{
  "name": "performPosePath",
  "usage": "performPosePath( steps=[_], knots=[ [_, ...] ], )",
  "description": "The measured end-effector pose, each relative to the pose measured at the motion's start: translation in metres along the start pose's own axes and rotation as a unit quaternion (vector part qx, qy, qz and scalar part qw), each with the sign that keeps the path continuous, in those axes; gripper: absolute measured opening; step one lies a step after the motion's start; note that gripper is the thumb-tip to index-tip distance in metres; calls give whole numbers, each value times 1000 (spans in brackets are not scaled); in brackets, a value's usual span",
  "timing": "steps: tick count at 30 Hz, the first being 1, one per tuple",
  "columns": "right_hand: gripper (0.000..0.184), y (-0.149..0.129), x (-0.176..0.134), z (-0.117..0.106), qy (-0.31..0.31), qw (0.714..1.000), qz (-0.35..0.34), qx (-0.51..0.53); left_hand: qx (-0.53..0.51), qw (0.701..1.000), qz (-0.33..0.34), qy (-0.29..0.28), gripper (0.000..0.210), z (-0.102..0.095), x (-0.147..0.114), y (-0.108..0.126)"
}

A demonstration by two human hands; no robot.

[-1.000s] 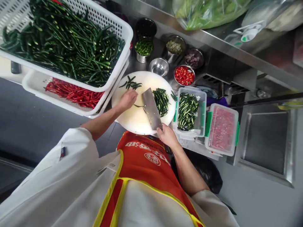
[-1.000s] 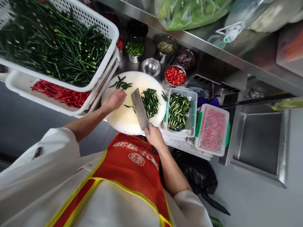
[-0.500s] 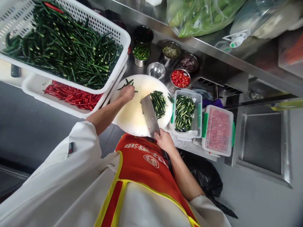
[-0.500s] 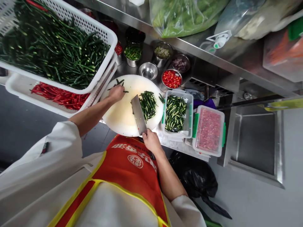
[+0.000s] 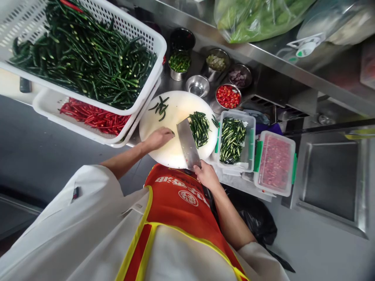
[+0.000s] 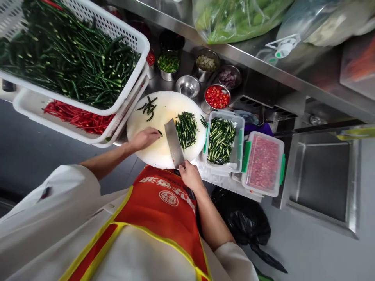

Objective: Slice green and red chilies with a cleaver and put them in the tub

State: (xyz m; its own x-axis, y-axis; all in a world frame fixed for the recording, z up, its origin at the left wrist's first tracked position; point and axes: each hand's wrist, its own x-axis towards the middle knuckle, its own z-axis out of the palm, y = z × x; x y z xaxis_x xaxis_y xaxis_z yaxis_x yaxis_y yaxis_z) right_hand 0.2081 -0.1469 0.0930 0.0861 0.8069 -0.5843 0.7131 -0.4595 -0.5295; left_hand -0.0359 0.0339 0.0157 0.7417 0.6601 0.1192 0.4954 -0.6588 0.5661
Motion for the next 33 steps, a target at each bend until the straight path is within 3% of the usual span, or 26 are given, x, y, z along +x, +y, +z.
performPosePath(
  steps=[3,5,9,15,23,29,33],
  knots=[
    [17,-5,-3,-3,5,1000,-8,-14,11,998,61,-20,30,20,-20,3],
    [17,-6,-6,-6,4,999,-20,-32,25,997,69,4,30,26,-26,0],
    [17,-8,-10,-8,-3,994,-44,-100,49,996,58,45,29,23,-25,-9],
    [19,-10,-11,-10,-10,985,-61,-162,38,995,96,15,28,22,-16,-7],
    [20,-18,-6,-12,-16,994,-17,-104,41,999,25,8,26,11,10,-5],
    [19,-12,-4,-19,-61,997,-11,-45,23,996,50,-68,24,3,22,-10],
    [21,-5,-4,-26,-73,997,-14,-18,29,994,71,-75,27,6,23,-10]
  ],
)
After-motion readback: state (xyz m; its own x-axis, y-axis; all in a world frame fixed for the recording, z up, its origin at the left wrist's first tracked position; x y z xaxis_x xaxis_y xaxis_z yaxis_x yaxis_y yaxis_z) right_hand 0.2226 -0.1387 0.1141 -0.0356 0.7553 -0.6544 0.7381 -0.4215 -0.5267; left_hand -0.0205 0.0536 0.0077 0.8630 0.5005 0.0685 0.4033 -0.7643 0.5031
